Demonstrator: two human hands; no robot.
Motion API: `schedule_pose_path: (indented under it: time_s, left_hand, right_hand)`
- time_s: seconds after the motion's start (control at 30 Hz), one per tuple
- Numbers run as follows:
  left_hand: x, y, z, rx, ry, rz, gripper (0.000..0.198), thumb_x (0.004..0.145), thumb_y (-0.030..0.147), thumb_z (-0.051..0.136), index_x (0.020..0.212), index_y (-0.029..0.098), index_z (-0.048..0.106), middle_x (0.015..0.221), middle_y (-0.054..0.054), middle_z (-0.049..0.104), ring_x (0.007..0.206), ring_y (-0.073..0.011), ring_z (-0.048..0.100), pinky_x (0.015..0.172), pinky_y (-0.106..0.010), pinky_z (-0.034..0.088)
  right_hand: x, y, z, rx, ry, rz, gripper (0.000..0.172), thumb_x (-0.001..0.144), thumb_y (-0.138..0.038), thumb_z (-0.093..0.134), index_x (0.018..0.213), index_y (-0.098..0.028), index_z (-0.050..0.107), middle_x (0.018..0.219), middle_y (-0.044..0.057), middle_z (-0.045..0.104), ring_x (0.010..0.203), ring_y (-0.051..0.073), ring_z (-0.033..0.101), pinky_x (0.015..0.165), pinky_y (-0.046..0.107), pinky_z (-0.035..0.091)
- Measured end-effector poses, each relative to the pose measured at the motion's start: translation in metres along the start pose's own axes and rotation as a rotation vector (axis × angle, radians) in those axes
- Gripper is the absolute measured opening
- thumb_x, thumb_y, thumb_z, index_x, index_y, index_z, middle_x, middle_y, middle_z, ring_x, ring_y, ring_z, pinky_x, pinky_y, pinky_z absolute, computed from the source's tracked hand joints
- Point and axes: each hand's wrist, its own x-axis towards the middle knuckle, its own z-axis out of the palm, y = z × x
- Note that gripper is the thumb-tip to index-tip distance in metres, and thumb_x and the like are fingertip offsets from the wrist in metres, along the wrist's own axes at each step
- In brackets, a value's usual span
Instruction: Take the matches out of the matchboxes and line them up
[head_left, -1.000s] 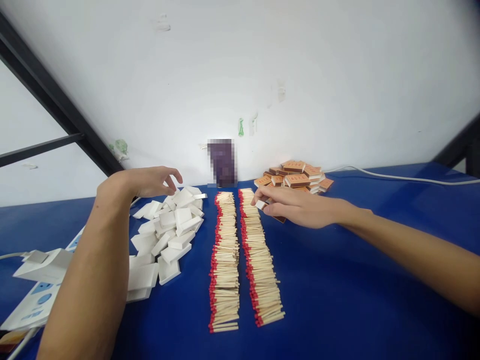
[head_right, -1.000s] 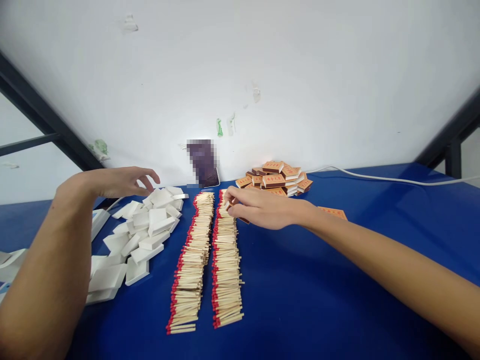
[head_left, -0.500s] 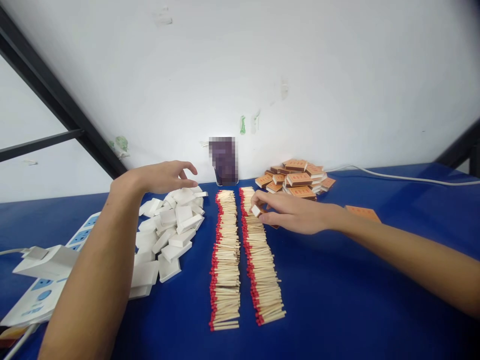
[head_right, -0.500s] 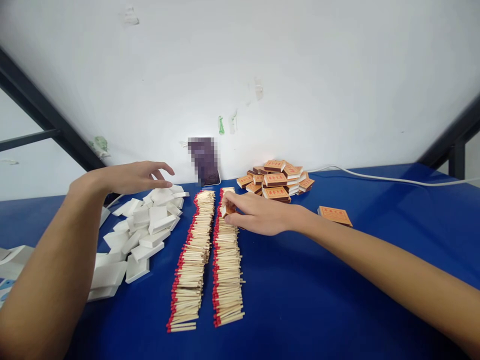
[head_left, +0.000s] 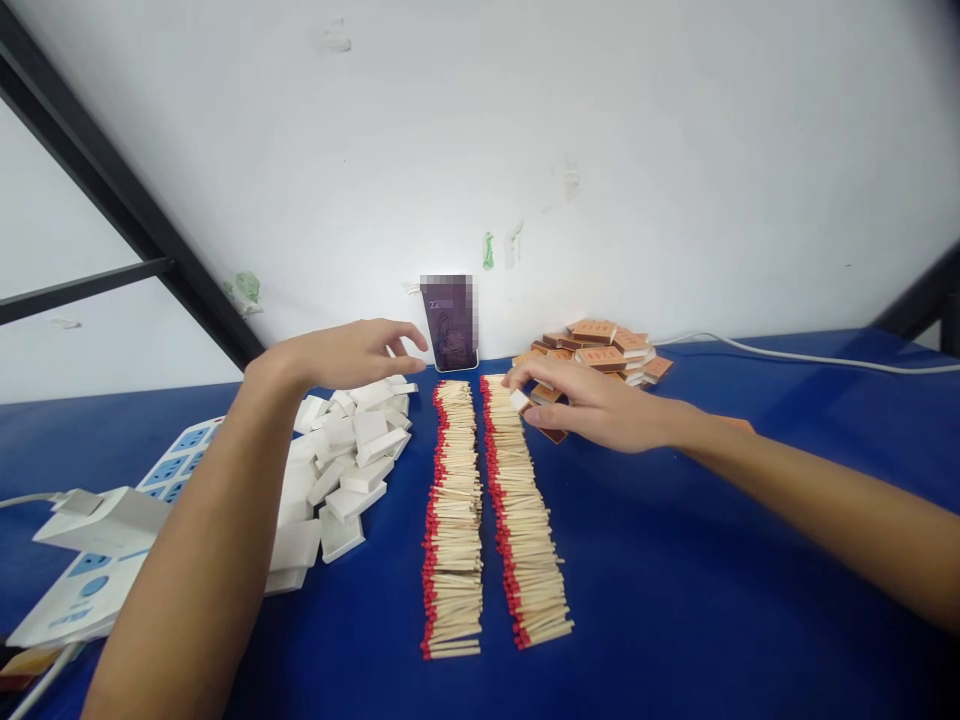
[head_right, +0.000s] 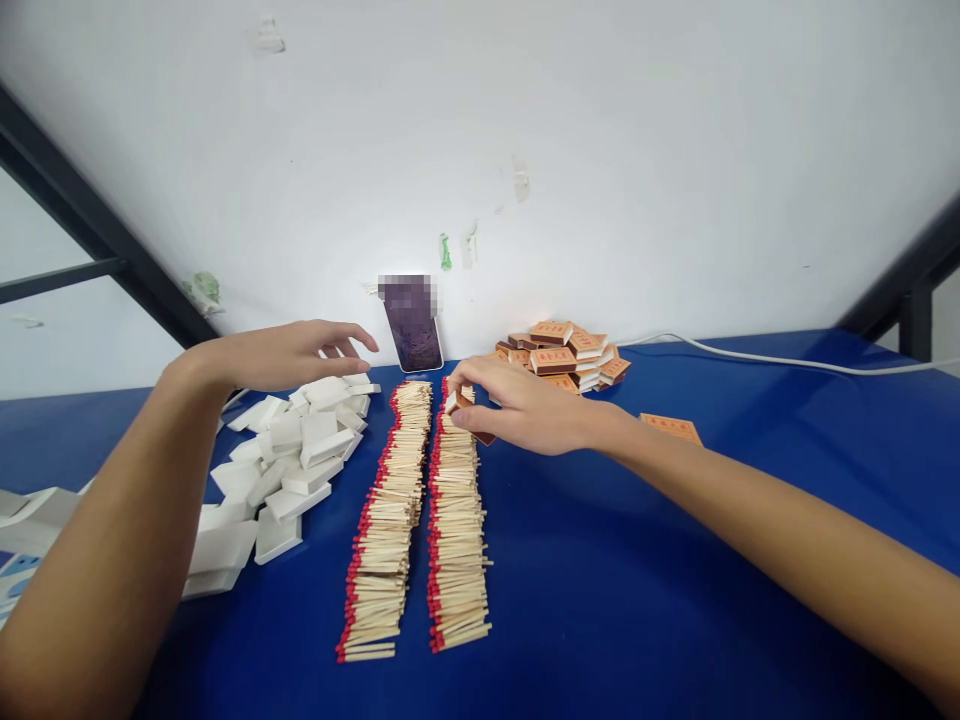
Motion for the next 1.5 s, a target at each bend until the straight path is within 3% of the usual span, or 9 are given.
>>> schedule_pose_path:
  time_s: [0.2,0.37,0.5,0.73,0.87,1.07,1.2,1.37,1.5]
  left_hand:
    - [0.002,0.054,0.015,-0.221,-0.07,0.353,0.056,0.085,0.06,0.063,0.127,0.023,0.063,0.108,-0.006,0.074,0.091,-0.0204,0.067,0.076,-0.029,0.048]
    - [0.009,0.072,0.028,-0.241,0.035,0.429,0.047,0.091,0.061,0.056,0.107,0.018,0.067,0.085,-0.004,0.069,0.074,-0.0162,0.06,0.065,-0.028,0.043]
    - [0.012,0.075,0.035,-0.21,0.085,0.41,0.048,0.092,0.062,0.054,0.099,0.017,0.066,0.075,-0.002,0.064,0.065,-0.0144,0.055,0.059,-0.028,0.038]
    - [0.02,0.07,0.042,-0.17,0.115,0.426,0.04,0.086,0.056,0.065,0.093,0.016,0.066,0.079,-0.003,0.069,0.061,-0.0129,0.057,0.062,-0.029,0.041]
    - [0.021,0.067,0.042,-0.215,0.107,0.438,0.041,0.087,0.052,0.064,0.104,0.016,0.068,0.081,-0.004,0.071,0.065,-0.0145,0.06,0.065,-0.029,0.044]
    - [0.027,0.065,0.045,-0.434,0.0,0.318,0.053,0.1,0.057,0.034,0.113,0.016,0.065,0.081,-0.006,0.074,0.063,-0.0163,0.066,0.059,-0.028,0.047]
    - [0.032,0.063,0.047,-0.467,0.068,0.327,0.047,0.101,0.054,0.038,0.104,0.016,0.066,0.087,-0.005,0.071,0.059,-0.0141,0.067,0.059,-0.028,0.048]
    - [0.036,0.059,0.047,-0.53,0.098,0.373,0.039,0.099,0.049,0.047,0.108,0.017,0.067,0.087,-0.003,0.067,0.066,-0.0142,0.067,0.058,-0.026,0.045]
    - [0.039,0.055,0.048,-0.468,0.141,0.402,0.033,0.096,0.044,0.055,0.108,0.017,0.069,0.097,-0.006,0.072,0.084,-0.0166,0.065,0.072,-0.028,0.049]
  right_hand:
    - [0.001,0.008,-0.002,-0.077,0.119,-0.074,0.023,0.1,-0.044,0.05,0.104,-0.022,0.057,0.112,0.007,0.055,0.108,0.024,0.05,0.096,0.041,0.04]
    - [0.002,0.014,0.004,0.051,0.219,-0.143,0.033,0.097,-0.053,0.053,0.108,-0.021,0.056,0.093,0.003,0.054,0.079,0.018,0.051,0.069,0.031,0.042]
    - [0.004,0.011,0.01,-0.132,0.323,-0.149,0.031,0.096,-0.047,0.057,0.113,-0.021,0.055,0.105,0.008,0.06,0.084,0.019,0.054,0.067,0.03,0.043]
    - [0.01,0.015,0.017,-0.385,0.495,-0.19,0.029,0.086,-0.026,0.07,0.114,-0.022,0.064,0.108,0.01,0.066,0.098,0.026,0.062,0.085,0.041,0.049]
    - [0.009,0.016,0.015,-0.421,0.551,-0.165,0.03,0.086,-0.025,0.069,0.117,-0.022,0.069,0.112,0.011,0.063,0.099,0.026,0.062,0.086,0.043,0.05]
    - [0.01,0.023,0.015,-0.453,0.602,-0.193,0.03,0.086,-0.024,0.071,0.116,-0.022,0.07,0.111,0.01,0.061,0.094,0.025,0.062,0.081,0.04,0.051]
    - [0.013,0.03,0.018,-0.548,0.652,-0.259,0.029,0.088,-0.02,0.068,0.117,-0.023,0.069,0.113,0.009,0.062,0.088,0.022,0.061,0.077,0.037,0.048]
    - [0.018,0.033,0.015,-0.841,0.671,-0.213,0.025,0.095,-0.026,0.063,0.12,-0.026,0.067,0.117,0.009,0.066,0.085,0.021,0.061,0.088,0.044,0.036]
    - [0.022,0.032,0.0,-0.883,0.522,-0.048,0.033,0.091,-0.037,0.069,0.121,-0.022,0.066,0.109,0.01,0.073,0.083,0.024,0.063,0.087,0.042,0.035]
